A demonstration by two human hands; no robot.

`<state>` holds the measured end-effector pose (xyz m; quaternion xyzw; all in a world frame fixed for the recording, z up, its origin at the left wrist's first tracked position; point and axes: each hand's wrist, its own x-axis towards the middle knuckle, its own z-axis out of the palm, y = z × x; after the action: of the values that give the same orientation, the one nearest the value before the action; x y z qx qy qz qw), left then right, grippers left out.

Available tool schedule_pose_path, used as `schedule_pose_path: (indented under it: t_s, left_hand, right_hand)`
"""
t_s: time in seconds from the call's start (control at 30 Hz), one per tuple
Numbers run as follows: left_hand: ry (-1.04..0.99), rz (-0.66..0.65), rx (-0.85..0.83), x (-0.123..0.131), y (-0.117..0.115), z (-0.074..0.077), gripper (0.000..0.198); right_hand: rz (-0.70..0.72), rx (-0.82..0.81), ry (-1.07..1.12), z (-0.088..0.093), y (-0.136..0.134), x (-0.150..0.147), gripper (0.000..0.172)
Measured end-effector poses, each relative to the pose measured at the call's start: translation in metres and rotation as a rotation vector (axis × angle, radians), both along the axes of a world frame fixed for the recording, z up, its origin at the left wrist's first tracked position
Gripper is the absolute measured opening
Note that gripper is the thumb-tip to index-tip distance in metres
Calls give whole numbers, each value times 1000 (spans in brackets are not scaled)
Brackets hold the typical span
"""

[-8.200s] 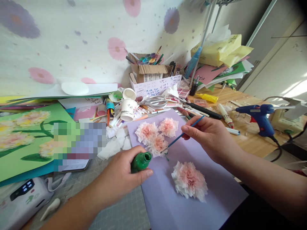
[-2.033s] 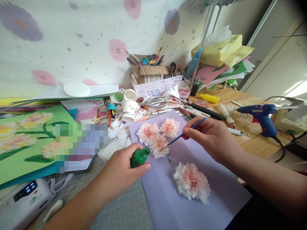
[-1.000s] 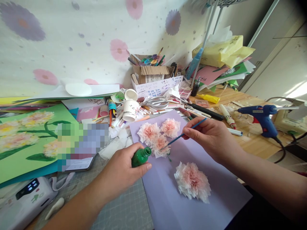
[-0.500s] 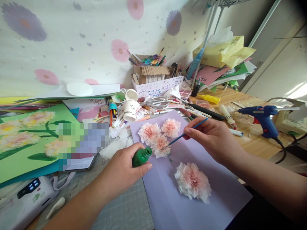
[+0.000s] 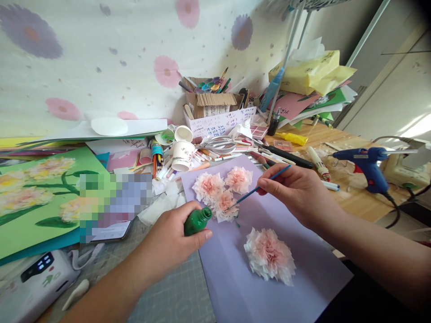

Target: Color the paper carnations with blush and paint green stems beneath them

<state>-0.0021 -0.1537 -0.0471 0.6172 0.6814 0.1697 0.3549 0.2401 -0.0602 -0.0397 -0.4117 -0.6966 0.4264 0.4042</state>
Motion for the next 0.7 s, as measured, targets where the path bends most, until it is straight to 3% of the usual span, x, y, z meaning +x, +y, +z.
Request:
schedule_pose_path:
  t_s: [0.7]
  left_hand:
    - [-9,-7,-15,-1,1,-1,20]
  right_hand:
    - [14,-26,20,-3,2,3,20]
